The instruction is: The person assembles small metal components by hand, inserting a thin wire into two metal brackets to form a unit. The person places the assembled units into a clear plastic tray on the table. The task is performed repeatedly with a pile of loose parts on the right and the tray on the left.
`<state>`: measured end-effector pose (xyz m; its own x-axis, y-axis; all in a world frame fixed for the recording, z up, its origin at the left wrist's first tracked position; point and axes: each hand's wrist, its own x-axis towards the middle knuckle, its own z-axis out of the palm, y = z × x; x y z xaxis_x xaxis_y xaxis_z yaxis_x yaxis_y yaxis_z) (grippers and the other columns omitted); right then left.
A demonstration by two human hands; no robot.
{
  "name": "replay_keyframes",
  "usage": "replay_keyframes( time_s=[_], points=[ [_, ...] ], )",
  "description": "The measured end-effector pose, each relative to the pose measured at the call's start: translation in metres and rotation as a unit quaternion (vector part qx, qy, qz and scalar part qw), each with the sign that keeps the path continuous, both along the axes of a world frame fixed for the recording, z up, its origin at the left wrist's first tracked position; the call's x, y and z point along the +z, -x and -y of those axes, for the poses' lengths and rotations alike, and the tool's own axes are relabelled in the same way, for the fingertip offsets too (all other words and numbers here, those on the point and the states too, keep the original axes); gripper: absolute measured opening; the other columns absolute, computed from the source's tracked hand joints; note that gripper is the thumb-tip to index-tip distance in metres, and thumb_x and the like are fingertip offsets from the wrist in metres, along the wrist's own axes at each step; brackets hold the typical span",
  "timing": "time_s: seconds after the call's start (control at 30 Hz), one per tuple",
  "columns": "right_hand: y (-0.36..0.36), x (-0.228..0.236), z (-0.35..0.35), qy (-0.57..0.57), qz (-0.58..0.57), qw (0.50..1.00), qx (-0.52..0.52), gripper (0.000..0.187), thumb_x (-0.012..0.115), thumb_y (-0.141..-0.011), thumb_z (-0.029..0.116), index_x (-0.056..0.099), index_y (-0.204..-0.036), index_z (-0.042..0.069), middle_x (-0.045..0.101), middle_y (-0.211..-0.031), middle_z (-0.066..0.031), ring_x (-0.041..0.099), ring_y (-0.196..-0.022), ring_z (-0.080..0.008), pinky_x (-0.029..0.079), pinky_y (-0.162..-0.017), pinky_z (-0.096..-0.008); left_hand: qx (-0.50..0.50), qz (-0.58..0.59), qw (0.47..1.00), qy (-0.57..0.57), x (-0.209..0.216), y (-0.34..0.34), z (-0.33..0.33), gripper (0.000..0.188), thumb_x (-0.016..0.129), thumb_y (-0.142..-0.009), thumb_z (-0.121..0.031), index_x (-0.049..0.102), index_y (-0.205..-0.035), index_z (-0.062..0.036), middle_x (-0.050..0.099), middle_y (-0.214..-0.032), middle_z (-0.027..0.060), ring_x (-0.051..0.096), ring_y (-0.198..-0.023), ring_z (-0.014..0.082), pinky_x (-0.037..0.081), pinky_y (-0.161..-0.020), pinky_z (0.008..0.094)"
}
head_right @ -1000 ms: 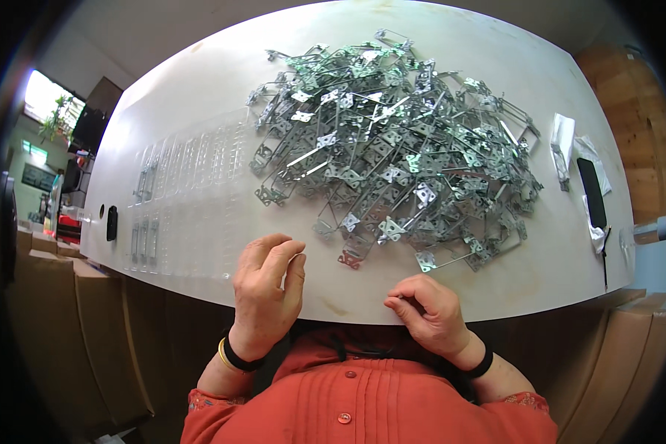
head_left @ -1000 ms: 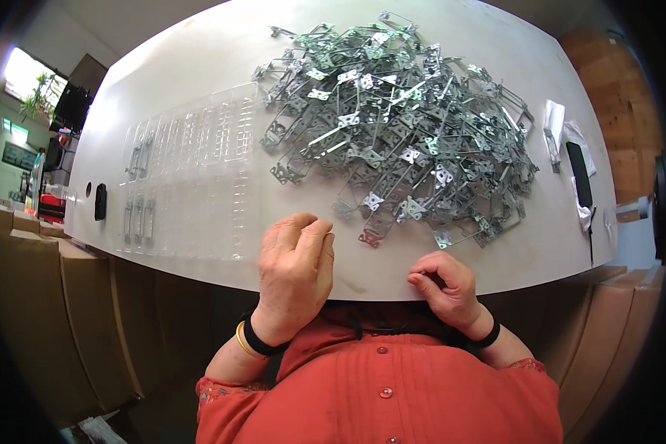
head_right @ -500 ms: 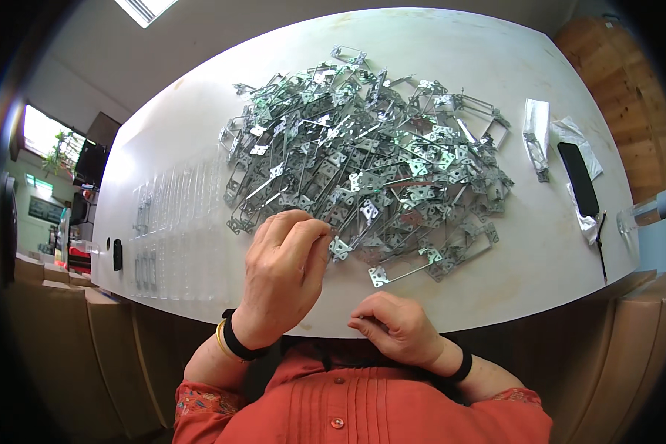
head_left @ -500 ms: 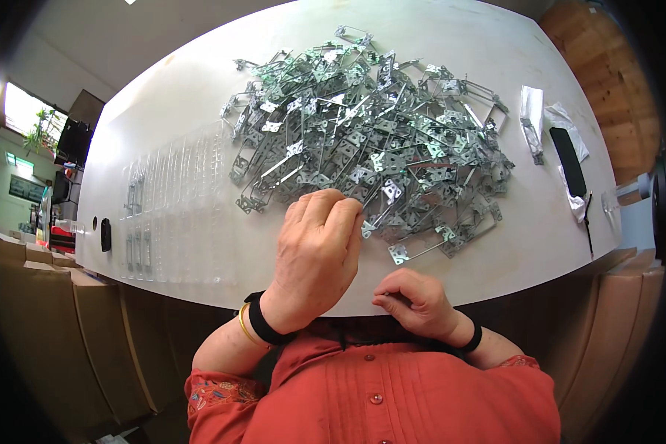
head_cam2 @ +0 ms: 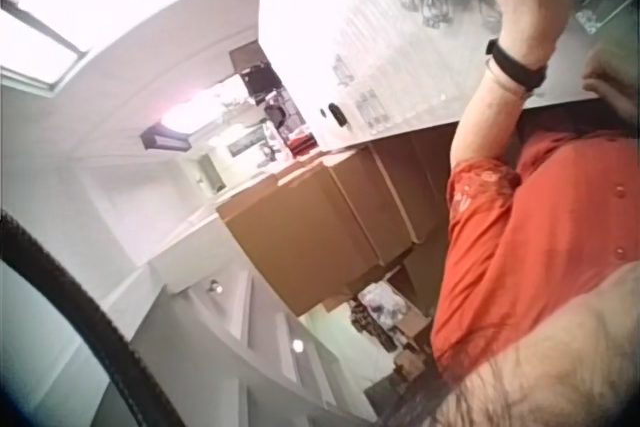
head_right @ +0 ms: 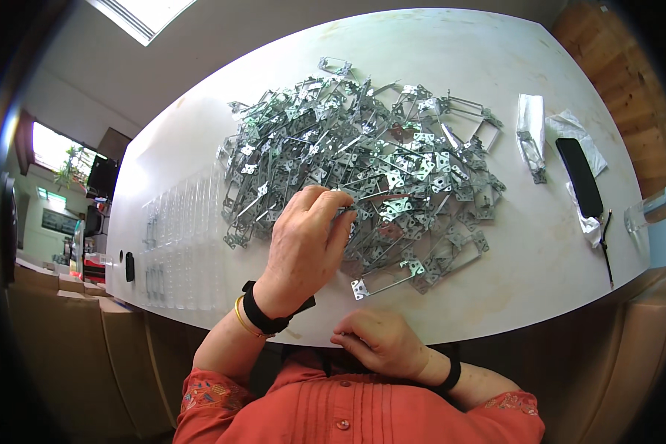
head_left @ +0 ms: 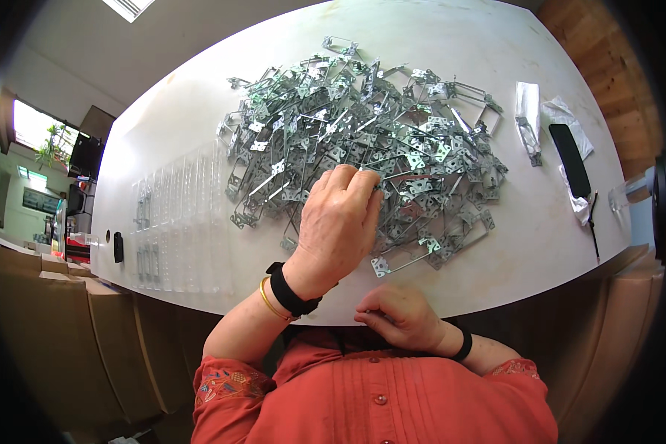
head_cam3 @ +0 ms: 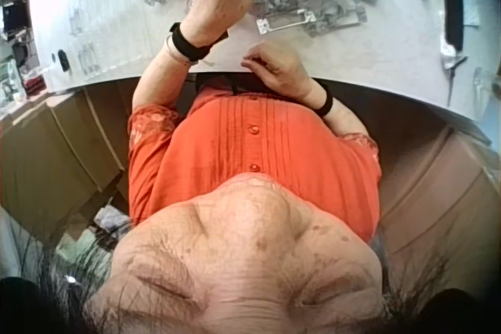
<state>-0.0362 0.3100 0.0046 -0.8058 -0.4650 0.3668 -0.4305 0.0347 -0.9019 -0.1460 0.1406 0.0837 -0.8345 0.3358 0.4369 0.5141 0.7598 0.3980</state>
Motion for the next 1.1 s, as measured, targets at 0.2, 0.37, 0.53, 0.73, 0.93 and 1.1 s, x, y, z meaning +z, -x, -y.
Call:
replay_keyframes(
  time_s=[0.2, 0.37, 0.53, 0.73, 0.93, 1.1],
  points=[
    [0.000, 0.001, 0.000, 0.011, 0.004, 1.000, 0.002, 0.015, 0.082, -0.092, 0.008, 0.068, -0.098, 0.004, 0.069, -0.086, -0.0117, 0.068, -0.075, -0.0331, 0.053, -0.065, -0.0421, 0.002, -0.008, 1.000, -0.026, -0.003, 0.004, 0.003, 0.014, 0.075, -0.095, -0.005, 0.070, -0.107, -0.0014, 0.070, -0.098, 0.0141, 0.069, -0.089, 0.0340, 0.054, -0.079, 0.0429],
    [-0.001, 0.004, -0.001, -0.006, 0.010, 1.000, 0.000, 0.015, 0.082, -0.092, 0.006, 0.069, -0.100, 0.004, 0.070, -0.088, -0.0119, 0.070, -0.076, -0.0325, 0.054, -0.067, -0.0404, 0.022, -0.024, 0.997, -0.064, 0.008, -0.001, 0.013, 0.012, 0.074, -0.095, -0.003, 0.069, -0.105, 0.0001, 0.072, -0.098, 0.0142, 0.070, -0.084, 0.0306, 0.055, -0.076, 0.0395],
    [-0.002, 0.002, 0.001, 0.004, 0.023, 1.000, -0.006, 0.016, 0.082, -0.091, 0.003, 0.070, -0.102, 0.003, 0.070, -0.090, -0.0117, 0.070, -0.077, -0.0309, 0.055, -0.068, -0.0383, 0.068, -0.007, 0.989, -0.128, 0.012, -0.024, 0.039, 0.012, 0.076, -0.094, 0.000, 0.070, -0.105, 0.0010, 0.072, -0.093, 0.0096, 0.068, -0.078, 0.0171, 0.055, -0.073, 0.0310],
    [-0.005, 0.002, 0.002, -0.006, 0.050, 0.999, -0.017, 0.015, 0.081, -0.094, 0.001, 0.071, -0.104, 0.003, 0.072, -0.095, -0.0119, 0.069, -0.076, -0.0246, 0.054, -0.065, -0.0335, 0.165, 0.064, 0.970, -0.164, 0.016, -0.084, 0.087, 0.006, 0.075, -0.097, 0.001, 0.070, -0.101, 0.0017, 0.071, -0.085, 0.0039, 0.064, -0.076, 0.0082, 0.054, -0.072, 0.0263],
    [-0.005, 0.003, 0.010, -0.037, 0.017, 0.998, -0.040, 0.014, 0.080, -0.094, -0.001, 0.071, -0.103, 0.003, 0.072, -0.095, -0.0104, 0.066, -0.074, -0.0202, 0.052, -0.063, -0.0306, 0.260, 0.183, 0.924, -0.212, -0.005, -0.135, 0.128, 0.006, 0.074, -0.099, -0.002, 0.069, -0.100, 0.0019, 0.070, -0.083, 0.0014, 0.063, -0.075, 0.0056, 0.052, -0.069, 0.0250],
    [-0.008, 0.003, 0.016, -0.066, 0.035, 0.995, -0.061, 0.014, 0.081, -0.095, 0.000, 0.071, -0.104, 0.003, 0.072, -0.096, -0.0087, 0.064, -0.076, -0.0167, 0.051, -0.064, -0.0288, 0.273, 0.235, 0.920, -0.154, -0.033, -0.147, 0.150, 0.012, 0.077, -0.098, -0.006, 0.069, -0.101, 0.0023, 0.069, -0.083, 0.0045, 0.064, -0.072, 0.0072, 0.051, -0.064, 0.0256]
  ],
)
